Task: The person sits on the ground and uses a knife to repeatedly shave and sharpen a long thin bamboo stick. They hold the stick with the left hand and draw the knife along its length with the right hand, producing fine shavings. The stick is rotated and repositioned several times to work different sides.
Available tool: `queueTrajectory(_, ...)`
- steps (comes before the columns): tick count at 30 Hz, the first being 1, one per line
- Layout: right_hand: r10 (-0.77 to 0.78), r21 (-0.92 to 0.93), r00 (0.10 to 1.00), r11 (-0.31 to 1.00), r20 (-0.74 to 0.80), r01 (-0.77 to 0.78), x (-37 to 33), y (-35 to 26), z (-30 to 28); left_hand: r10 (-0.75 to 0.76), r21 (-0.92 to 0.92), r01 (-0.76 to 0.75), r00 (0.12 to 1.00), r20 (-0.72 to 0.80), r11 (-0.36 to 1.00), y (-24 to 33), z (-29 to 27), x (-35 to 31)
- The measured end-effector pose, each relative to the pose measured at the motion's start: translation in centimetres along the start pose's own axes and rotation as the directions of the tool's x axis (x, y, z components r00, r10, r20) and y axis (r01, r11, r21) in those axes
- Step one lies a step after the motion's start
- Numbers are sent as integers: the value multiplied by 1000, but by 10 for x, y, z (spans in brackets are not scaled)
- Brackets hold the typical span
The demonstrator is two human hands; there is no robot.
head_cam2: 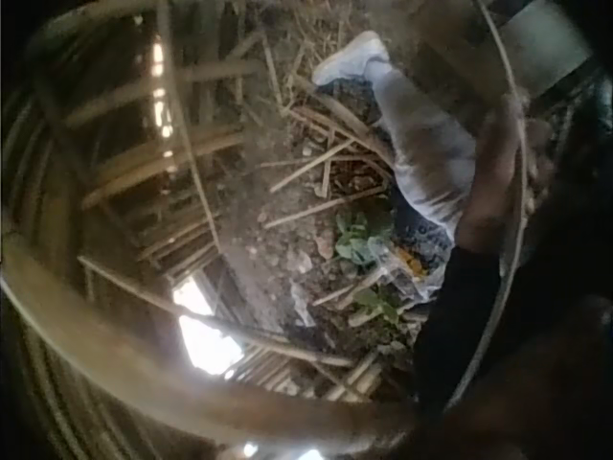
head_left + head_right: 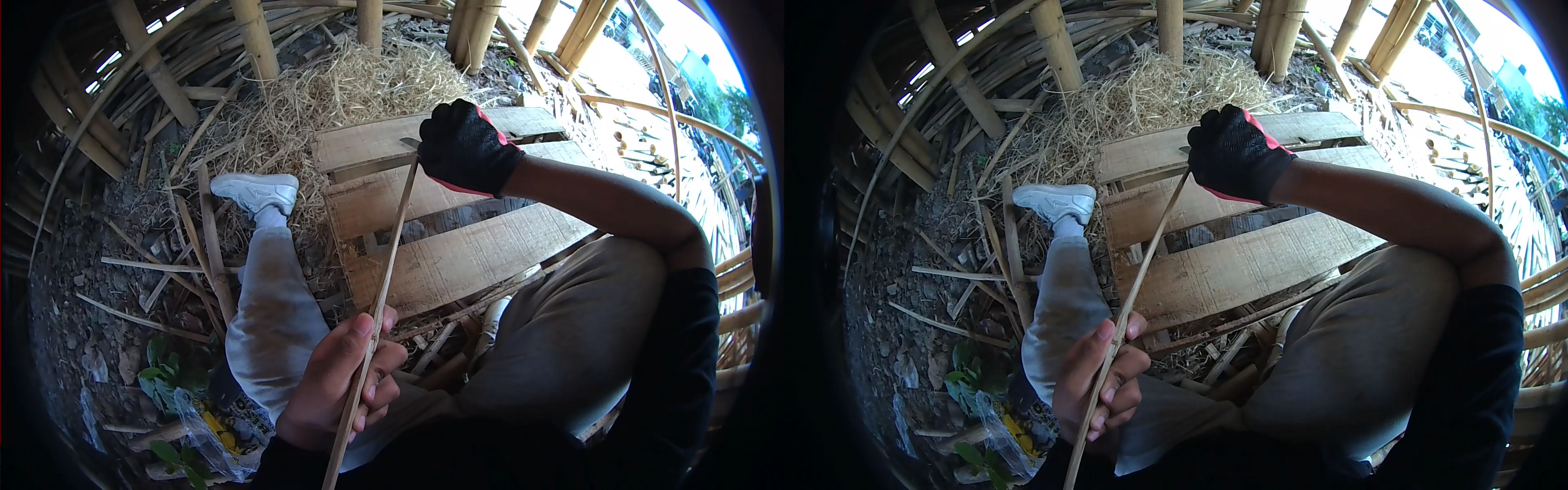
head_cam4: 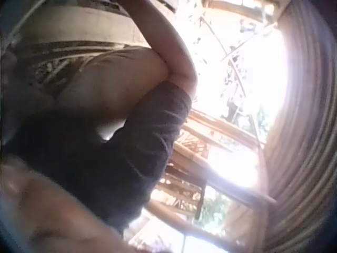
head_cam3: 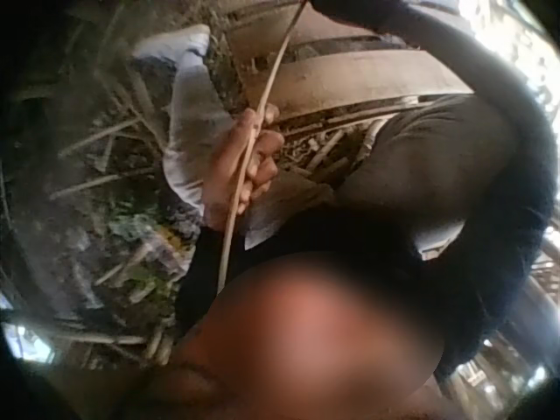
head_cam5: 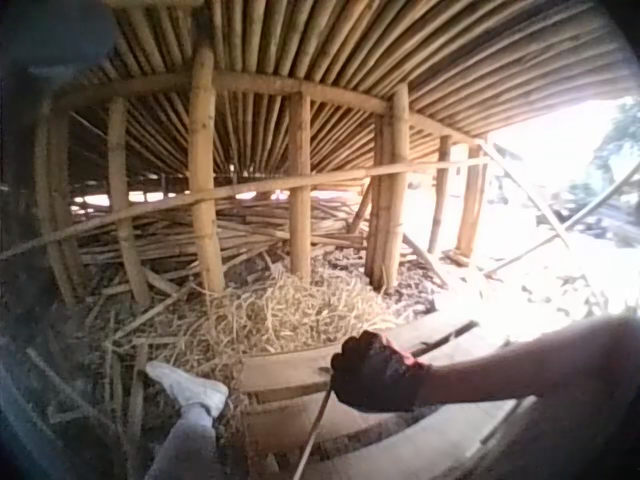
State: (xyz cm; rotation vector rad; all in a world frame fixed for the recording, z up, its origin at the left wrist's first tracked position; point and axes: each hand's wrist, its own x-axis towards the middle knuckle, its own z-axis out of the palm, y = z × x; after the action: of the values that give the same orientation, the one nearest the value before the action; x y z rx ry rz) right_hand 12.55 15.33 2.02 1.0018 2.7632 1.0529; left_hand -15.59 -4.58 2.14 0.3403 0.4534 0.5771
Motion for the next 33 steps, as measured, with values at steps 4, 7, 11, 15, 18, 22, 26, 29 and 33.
queueTrajectory(4,42,50,999,998,2,-42,6,-6,-5,16,26,-16,1000,-3,1000,0,0,-2)
queueTrajectory(7,168,164,986,973,-16,-163,6,2,10,0,74,2,1000,-25,997,-2,3,-2)
queueTrajectory(11,374,-56,913,928,162,-370,4,47,8,-67,101,70,997,-34,992,-9,10,-8)
queueTrajectory(15,119,215,980,965,159,-152,-4,58,0,-29,123,40,995,-92,992,-7,11,-7)
queueTrajectory(18,-235,684,972,708,-8,177,-16,64,-4,39,61,-38,999,-19,997,-5,1,-9)
queueTrajectory(22,-470,971,850,84,235,-222,-31,66,-18,122,7,-122,993,-5,993,0,-5,-13)
queueTrajectory(26,-783,998,622,-35,9,-58,-29,70,14,180,-67,-177,983,40,982,2,-12,-14)
queueTrajectory(29,-877,965,474,-56,76,-258,-16,71,-4,187,-80,-184,982,38,980,3,-13,-15)
queueTrajectory(33,8,944,949,105,314,-314,-5,76,-15,177,-40,-177,984,8,983,3,-11,-14)
